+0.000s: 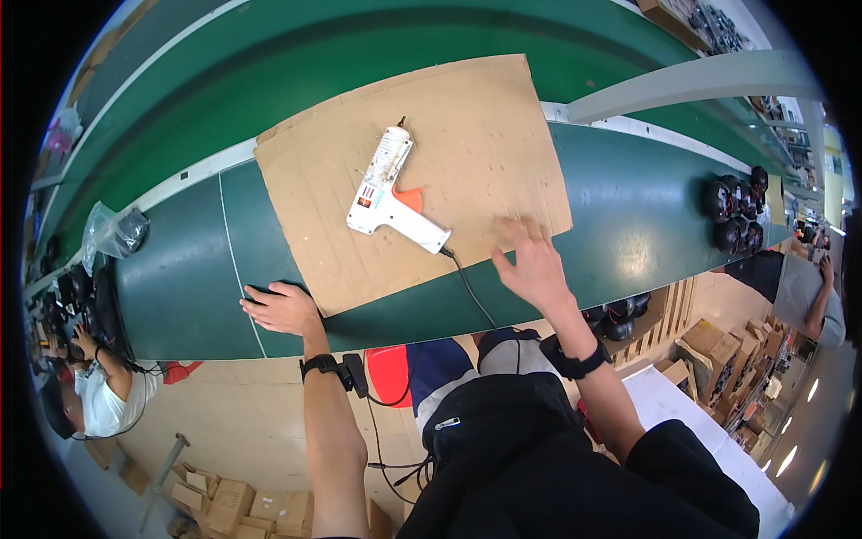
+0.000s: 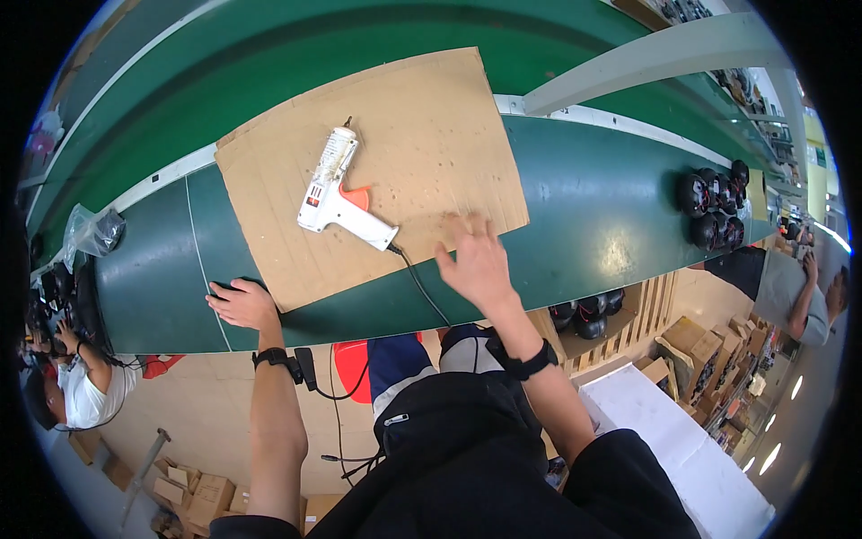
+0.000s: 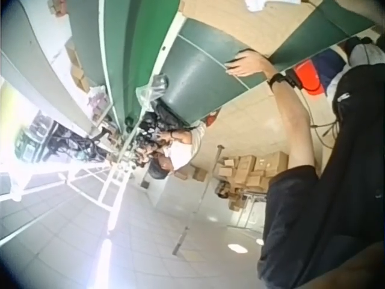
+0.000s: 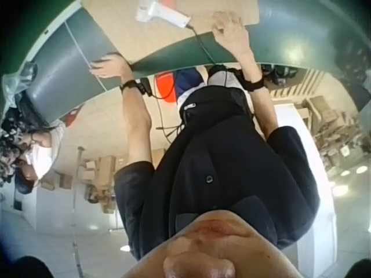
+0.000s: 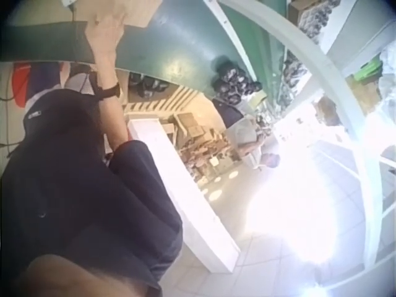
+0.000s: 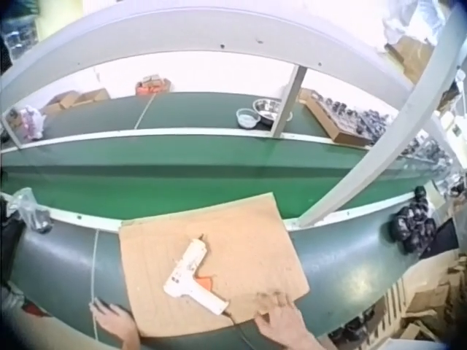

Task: Gluing components inside a plastic electronic housing using a hot glue gun.

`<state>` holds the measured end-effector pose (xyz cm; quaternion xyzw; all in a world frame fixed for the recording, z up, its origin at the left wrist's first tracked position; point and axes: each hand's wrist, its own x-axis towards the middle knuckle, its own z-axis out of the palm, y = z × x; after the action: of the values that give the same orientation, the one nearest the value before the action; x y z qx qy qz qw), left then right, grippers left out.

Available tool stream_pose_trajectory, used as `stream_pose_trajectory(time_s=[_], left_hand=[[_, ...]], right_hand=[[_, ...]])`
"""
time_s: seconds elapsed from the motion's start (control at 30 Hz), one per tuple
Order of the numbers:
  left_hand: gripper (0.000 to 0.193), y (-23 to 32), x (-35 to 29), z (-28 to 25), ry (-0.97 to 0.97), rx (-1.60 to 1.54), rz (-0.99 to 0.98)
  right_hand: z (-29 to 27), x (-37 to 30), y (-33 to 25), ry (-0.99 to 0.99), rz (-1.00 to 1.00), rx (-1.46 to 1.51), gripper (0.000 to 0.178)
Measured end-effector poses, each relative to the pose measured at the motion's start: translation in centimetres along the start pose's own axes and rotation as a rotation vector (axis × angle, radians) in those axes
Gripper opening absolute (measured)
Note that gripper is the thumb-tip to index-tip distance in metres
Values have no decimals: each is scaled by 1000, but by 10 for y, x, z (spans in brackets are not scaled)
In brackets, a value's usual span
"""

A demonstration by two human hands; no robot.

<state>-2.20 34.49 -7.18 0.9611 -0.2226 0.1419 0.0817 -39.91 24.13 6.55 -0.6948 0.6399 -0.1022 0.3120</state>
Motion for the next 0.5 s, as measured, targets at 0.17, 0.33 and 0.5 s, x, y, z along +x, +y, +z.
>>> stream_pose_trajectory(time_s=[0.17, 0.33, 0.5], left_hand=[[55, 3, -1, -3, -20, 2, -4], [54, 1, 0, 2, 30, 14, 13], [54, 0, -1, 4, 34, 15, 9]], right_hand=[[21, -1, 47, -64, 45, -490, 83], [35, -4, 55, -59, 3, -521, 93], [38, -3, 61, -73, -12, -547, 94]])
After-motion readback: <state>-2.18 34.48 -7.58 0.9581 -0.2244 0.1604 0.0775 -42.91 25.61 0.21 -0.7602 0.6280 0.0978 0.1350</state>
